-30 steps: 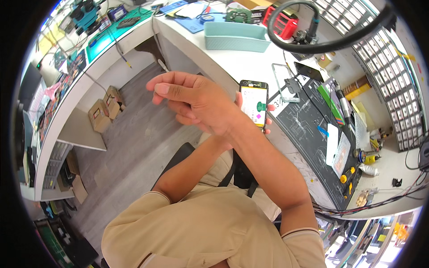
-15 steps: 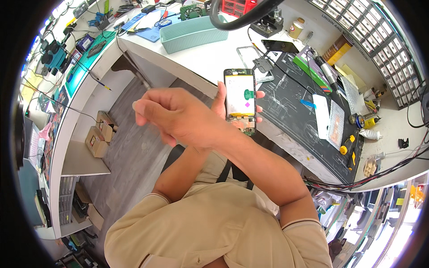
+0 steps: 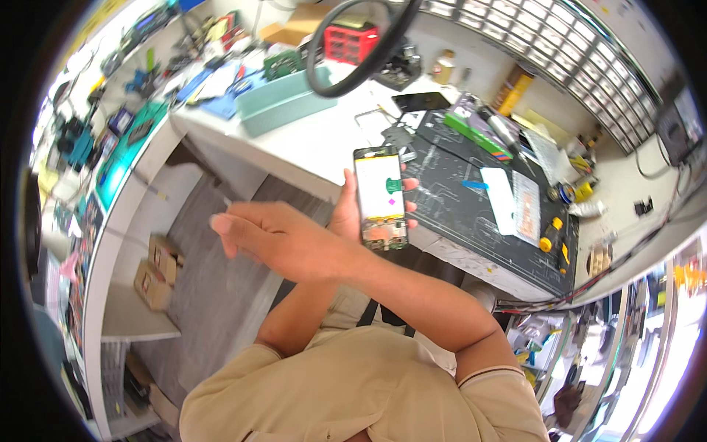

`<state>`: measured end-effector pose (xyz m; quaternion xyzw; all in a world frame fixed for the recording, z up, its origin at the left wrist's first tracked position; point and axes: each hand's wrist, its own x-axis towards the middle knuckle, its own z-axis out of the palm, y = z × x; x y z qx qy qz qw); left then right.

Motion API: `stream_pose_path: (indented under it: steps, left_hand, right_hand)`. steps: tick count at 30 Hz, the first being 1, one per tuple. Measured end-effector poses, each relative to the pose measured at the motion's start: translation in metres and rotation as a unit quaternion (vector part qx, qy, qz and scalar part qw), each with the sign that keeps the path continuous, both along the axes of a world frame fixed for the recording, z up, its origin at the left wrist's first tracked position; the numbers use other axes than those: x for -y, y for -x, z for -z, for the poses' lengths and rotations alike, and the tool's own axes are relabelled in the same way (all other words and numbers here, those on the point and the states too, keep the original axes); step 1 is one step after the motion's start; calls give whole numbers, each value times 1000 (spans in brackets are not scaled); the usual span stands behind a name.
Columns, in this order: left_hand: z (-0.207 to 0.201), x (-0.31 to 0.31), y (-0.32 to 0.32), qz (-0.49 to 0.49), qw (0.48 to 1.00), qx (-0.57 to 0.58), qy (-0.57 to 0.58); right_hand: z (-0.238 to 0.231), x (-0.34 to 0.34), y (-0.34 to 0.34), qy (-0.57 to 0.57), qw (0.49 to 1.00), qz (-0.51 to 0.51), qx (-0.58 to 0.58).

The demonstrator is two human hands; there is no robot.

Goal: The person disassembles a smartphone by removing the back cover and then uses a metal spudger to carefully pry and lift the battery from the device's chassis. The person handles the phone, back cover, and battery throughout the process.

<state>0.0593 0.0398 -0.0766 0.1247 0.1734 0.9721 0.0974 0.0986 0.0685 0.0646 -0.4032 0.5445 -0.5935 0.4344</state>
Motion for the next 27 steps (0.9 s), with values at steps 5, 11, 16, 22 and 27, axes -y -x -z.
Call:
stream_pose_path:
  steps: [5, 11, 16, 22, 27]
  left_hand:
    - [16, 7, 6, 41, 999, -26, 9]
    - [-23, -4, -3, 2, 998, -21, 67]
    - [-22, -23, 4, 26, 996, -32, 74]
    - [-38, -52, 2, 44, 993, -26, 102]
    - [-45, -70, 7, 18, 995, -13, 95]
  right_hand:
    - [15, -77, 18, 125, 986, 78, 72]
    - [60, -225, 11, 233, 896, 374, 50]
    - [47, -265, 1, 71, 855, 513, -18]
    - [34, -221, 39, 80, 805, 566, -160]
    - [33, -220, 52, 63, 801, 562, -196]
